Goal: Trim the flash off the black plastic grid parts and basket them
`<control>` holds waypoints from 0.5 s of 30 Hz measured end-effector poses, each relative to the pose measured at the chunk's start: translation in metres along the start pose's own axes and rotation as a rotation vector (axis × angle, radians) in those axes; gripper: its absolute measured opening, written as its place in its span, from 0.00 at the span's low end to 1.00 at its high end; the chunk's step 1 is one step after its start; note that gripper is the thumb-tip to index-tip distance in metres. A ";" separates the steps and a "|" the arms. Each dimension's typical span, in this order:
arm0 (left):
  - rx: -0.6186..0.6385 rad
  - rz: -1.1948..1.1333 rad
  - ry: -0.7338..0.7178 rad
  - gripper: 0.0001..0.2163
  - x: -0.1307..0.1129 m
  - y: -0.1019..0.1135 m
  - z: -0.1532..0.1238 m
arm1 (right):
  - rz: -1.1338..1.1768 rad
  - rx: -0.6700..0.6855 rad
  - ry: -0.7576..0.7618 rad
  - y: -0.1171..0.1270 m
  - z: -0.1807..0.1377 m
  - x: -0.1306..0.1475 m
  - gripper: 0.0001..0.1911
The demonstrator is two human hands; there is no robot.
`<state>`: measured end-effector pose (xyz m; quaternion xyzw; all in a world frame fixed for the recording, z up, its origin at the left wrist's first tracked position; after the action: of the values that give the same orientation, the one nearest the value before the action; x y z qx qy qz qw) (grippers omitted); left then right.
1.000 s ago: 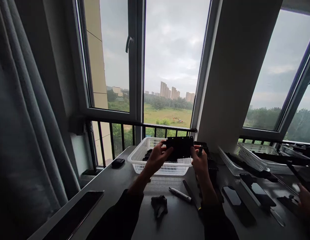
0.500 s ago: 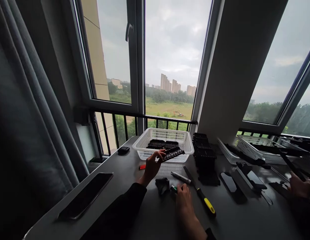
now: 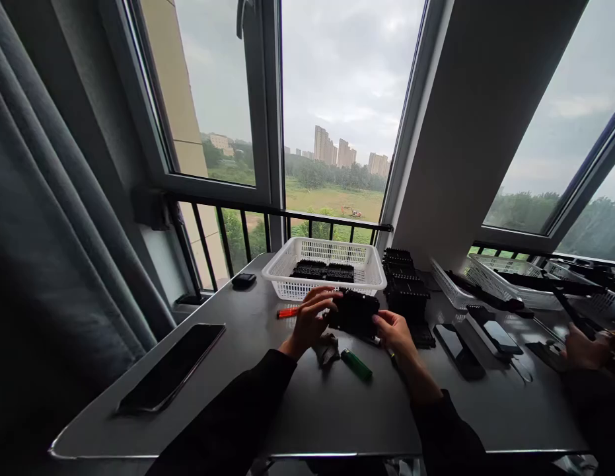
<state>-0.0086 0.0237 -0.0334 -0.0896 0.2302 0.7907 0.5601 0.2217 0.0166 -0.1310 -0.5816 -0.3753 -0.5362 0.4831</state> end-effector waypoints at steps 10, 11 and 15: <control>0.302 -0.594 0.823 0.27 0.066 -0.064 -0.043 | -0.127 -0.061 0.132 0.007 0.000 0.012 0.25; 0.313 -0.611 0.847 0.26 0.065 -0.068 -0.047 | -0.204 -0.073 0.173 0.014 -0.004 0.016 0.24; 0.232 -0.591 0.890 0.23 0.071 -0.065 -0.051 | -0.613 -0.132 0.289 0.050 -0.034 0.016 0.20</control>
<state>0.0207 0.0776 -0.1236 -0.4143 0.4957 0.4548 0.6131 0.2626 -0.0303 -0.1243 -0.3896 -0.4249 -0.7565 0.3090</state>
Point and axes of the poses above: each hand's wrist, its own z-axis towards the middle knuckle, its own y-axis out of the back of the hand, x = y × z, the point moved 10 cm from there along z, towards the middle knuckle, and after that the axes turned 8 degrees about z, right-handed, at the moved point
